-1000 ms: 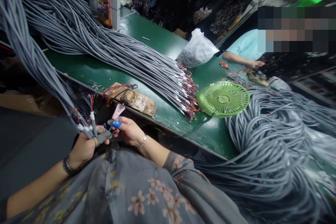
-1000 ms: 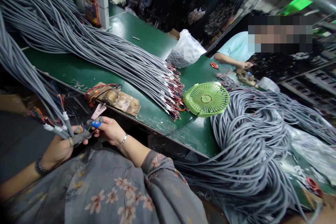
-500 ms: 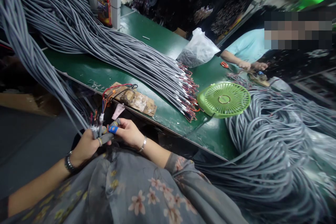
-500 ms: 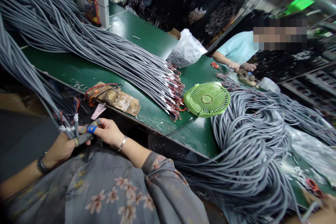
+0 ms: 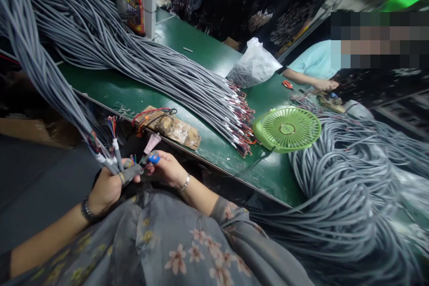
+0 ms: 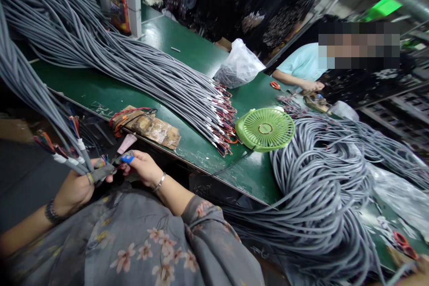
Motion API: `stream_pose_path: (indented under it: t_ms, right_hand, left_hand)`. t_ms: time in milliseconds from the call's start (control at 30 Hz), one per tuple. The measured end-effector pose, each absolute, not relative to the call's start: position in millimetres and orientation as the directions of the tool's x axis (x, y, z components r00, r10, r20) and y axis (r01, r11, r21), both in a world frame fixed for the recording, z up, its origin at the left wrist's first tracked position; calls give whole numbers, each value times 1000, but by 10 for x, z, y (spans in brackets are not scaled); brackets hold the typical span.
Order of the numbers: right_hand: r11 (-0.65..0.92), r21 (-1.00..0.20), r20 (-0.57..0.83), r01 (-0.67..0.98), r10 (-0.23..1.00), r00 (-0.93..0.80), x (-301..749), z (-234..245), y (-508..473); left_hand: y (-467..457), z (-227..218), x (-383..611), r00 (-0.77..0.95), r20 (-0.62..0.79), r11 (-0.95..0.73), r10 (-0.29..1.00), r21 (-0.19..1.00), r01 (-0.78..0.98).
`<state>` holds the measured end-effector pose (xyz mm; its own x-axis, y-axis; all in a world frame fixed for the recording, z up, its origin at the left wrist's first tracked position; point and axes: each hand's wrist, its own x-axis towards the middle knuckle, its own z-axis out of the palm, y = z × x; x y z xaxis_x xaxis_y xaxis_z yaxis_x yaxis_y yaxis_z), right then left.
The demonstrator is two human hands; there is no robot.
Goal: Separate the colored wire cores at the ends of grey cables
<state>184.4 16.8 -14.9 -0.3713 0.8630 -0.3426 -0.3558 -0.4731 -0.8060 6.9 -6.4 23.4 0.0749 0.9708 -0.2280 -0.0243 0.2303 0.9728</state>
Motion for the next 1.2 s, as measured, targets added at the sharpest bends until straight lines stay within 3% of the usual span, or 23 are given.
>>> stream_pose_path:
  t_ms: [233, 600, 900, 1200]
  right_hand:
    - [-592, -693, -506, -412, 806, -308, 1852, -160, 434]
    - [-470, -758, -364, -452, 880, -304, 1765, -80, 451]
    - [-507, -622, -401, -597, 861, -313, 1778, -44, 423]
    - [-500, -620, -397, -604, 864, -308, 1766, -108, 434]
  left_hand:
    - [-32, 287, 120, 27, -212, 213, 977, 975, -68]
    - [42, 268, 166, 51, -236, 240, 970, 968, -77]
    - [63, 275, 165, 43, -298, 301, 954, 950, -80]
    - [68, 275, 155, 50, -317, 320, 947, 944, -74]
